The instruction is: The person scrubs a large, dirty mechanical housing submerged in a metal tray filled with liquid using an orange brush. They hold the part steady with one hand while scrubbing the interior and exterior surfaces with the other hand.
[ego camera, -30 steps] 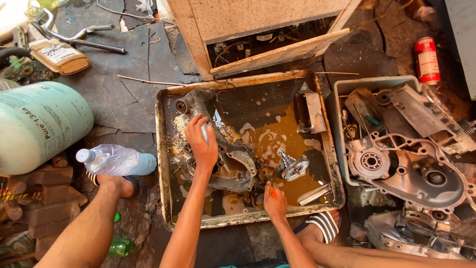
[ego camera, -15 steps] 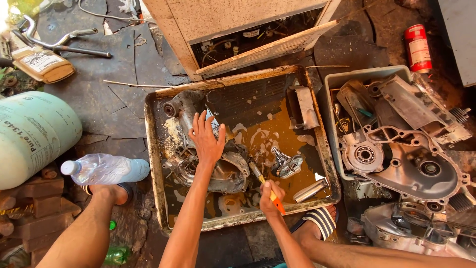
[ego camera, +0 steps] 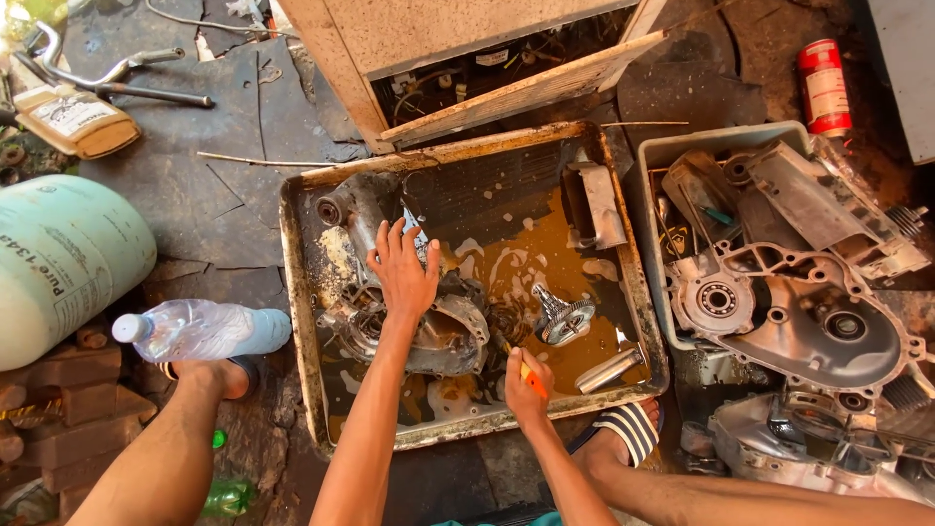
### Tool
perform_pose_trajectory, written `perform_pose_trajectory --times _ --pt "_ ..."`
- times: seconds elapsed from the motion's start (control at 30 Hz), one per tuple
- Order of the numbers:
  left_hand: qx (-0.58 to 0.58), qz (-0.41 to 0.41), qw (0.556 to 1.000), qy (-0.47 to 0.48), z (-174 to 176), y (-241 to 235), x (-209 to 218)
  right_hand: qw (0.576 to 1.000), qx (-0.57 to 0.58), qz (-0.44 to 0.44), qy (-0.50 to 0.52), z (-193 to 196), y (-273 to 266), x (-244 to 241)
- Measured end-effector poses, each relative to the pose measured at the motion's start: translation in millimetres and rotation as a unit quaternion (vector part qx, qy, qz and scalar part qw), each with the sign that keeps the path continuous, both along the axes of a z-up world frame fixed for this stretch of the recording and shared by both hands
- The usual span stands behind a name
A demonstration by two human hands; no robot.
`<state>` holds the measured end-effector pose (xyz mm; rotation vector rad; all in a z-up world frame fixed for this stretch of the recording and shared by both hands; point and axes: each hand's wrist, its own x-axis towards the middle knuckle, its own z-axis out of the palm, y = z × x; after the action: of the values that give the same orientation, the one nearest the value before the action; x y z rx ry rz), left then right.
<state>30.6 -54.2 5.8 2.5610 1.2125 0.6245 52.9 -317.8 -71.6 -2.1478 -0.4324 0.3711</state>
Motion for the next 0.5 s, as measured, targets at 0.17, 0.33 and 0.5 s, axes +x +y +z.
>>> perform_pose_trajectory --times 0.17,0.33,0.5 --pt "-0.008 -0.001 1.0 0.012 -0.2 -1.4 -0.6 0.998 -0.002 0.019 0.067 -4.0 1.6 9.5" --pt "-0.009 -0.003 1.0 0.025 1.1 -1.4 0.1 0.992 -0.082 -0.058 0.076 10.7 -8.2 8.1" --pt "-0.013 0.0 0.999 0.034 -0.9 0.1 0.5 0.953 -0.207 -0.065 0.21 -31.4 -22.1 -4.3"
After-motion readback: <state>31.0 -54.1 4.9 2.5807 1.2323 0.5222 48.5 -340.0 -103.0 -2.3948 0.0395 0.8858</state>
